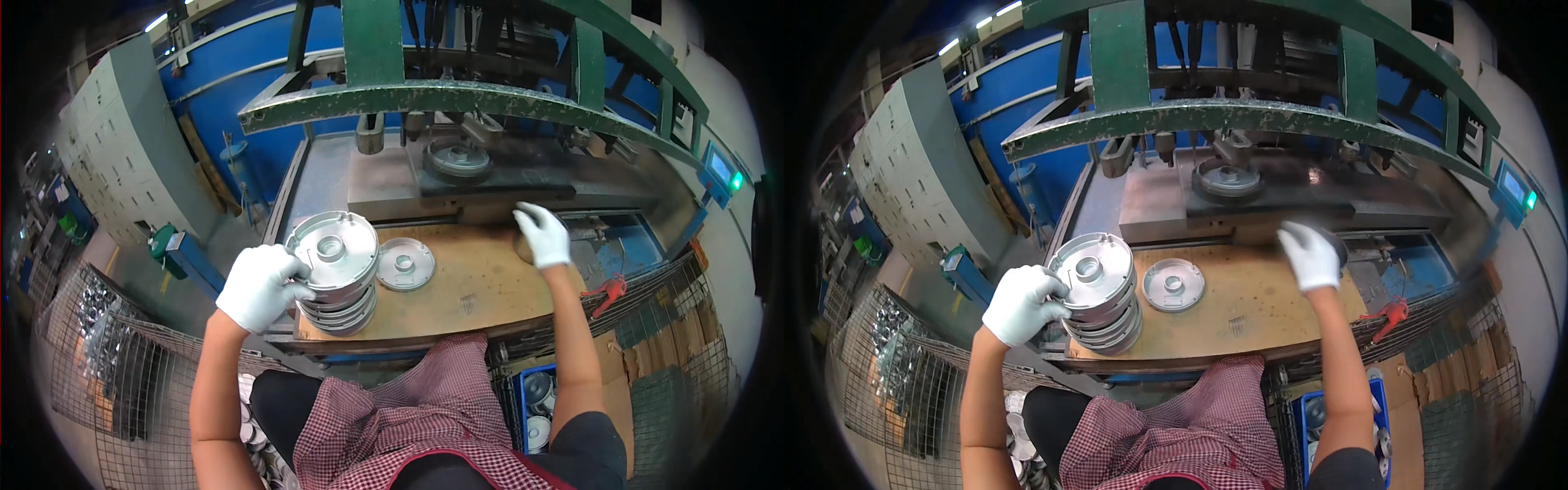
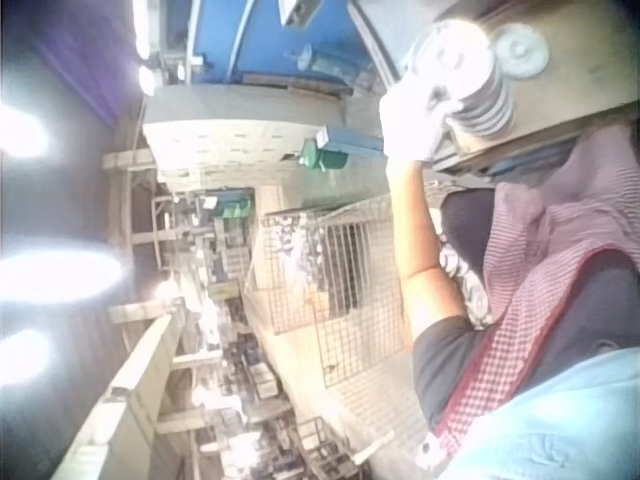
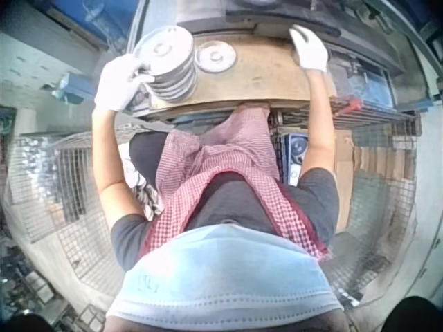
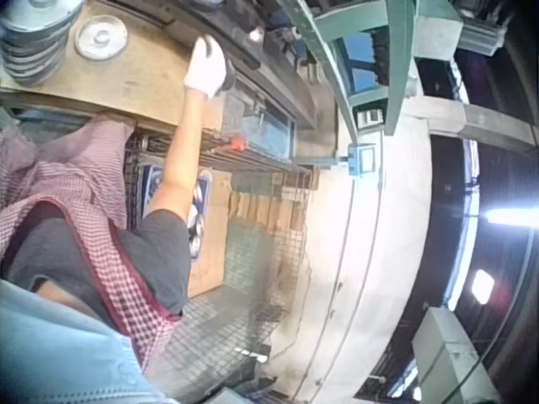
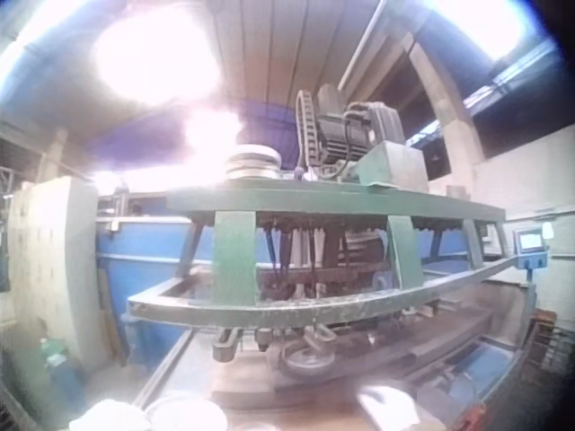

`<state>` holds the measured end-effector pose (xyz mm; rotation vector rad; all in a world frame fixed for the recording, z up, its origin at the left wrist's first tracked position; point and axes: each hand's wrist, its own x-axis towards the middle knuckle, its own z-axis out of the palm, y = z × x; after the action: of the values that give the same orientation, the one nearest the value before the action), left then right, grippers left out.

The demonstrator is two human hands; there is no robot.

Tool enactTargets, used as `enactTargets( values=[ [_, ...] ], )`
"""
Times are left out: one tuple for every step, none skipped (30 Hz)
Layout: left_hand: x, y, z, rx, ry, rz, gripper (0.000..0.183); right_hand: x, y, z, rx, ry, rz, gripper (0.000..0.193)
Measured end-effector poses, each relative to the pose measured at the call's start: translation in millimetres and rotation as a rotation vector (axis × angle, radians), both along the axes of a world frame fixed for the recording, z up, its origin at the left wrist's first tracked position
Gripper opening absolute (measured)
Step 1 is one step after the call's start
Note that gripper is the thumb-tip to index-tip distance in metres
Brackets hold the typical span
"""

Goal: Assembling and checking metal components using a fabrication machine and pneumatic tool.

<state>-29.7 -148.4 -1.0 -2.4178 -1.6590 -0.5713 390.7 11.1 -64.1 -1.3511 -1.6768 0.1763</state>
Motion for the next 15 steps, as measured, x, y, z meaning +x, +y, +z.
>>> enactTargets(
  values=[
    [2.7, 2.5, -1.8, 0.045, -0.011, -0.064, 0.027, -17.8, 11.4, 8.0, -0.022, -0.044, 0.050, 0.035],
    [13.2, 8.2, -4.0, 0.068, -0.025, -0.098, 0.026, -25.9, 29.0, 9.5, -0.027, -0.092, 0.080, 0.041],
    [23.2, 7.4, -6.0, 0.086, -0.033, -0.105, 0.026, -48.4, 34.2, 24.4, -0.153, -0.181, 0.023, 0.047],
    [33.8, 8.4, -10.3, 0.179, -0.051, -0.103, 0.027, -67.2, 45.3, 33.4, -0.240, -0.276, -0.007, 0.048],
    [44.3, 10.6, -14.7, 0.273, -0.071, -0.102, 0.028, -80.6, 56.4, 42.1, -0.326, -0.374, -0.038, 0.049],
    [52.2, 15.1, -20.4, 0.346, -0.107, -0.075, 0.030, -91.1, 76.1, 39.8, -0.322, -0.374, -0.029, 0.049],
    [61.2, 15.7, -16.2, 0.292, -0.059, -0.024, 0.029, -94.7, 99.9, 29.9, -0.313, -0.433, -0.041, 0.050],
    [63.4, 16.3, -17.9, 0.306, -0.048, -0.022, 0.028, -104.5, 115.4, 24.0, -0.302, -0.495, -0.030, 0.050],
    [61.8, 15.8, -18.6, 0.321, -0.036, -0.018, 0.026, -113.6, 119.5, 26.5, -0.299, -0.500, -0.016, 0.050],
    [57.4, 13.7, -18.1, 0.320, -0.037, -0.003, 0.026, -122.7, 122.7, 27.5, -0.327, -0.496, 0.004, 0.051],
    [53.2, 11.4, -17.3, 0.309, -0.182, -0.022, 0.025, -131.3, 125.5, 27.8, -0.357, -0.493, 0.025, 0.051],
    [47.9, 8.8, -17.0, 0.298, -0.327, -0.037, 0.023, -139.5, 124.7, 29.6, -0.300, -0.518, 0.042, 0.049],
    [36.0, 5.4, -16.1, 0.227, -0.353, 0.004, 0.019, -147.4, 124.0, 31.1, -0.302, -0.523, 0.059, 0.049],
    [28.1, 1.5, -14.5, 0.225, -0.415, 0.056, 0.017, -152.6, 123.5, 33.5, -0.260, -0.555, 0.069, 0.048],
    [20.6, -2.4, -13.7, 0.220, -0.478, 0.106, 0.016, -159.0, 120.0, 36.2, -0.221, -0.587, 0.076, 0.046]
  ],
)
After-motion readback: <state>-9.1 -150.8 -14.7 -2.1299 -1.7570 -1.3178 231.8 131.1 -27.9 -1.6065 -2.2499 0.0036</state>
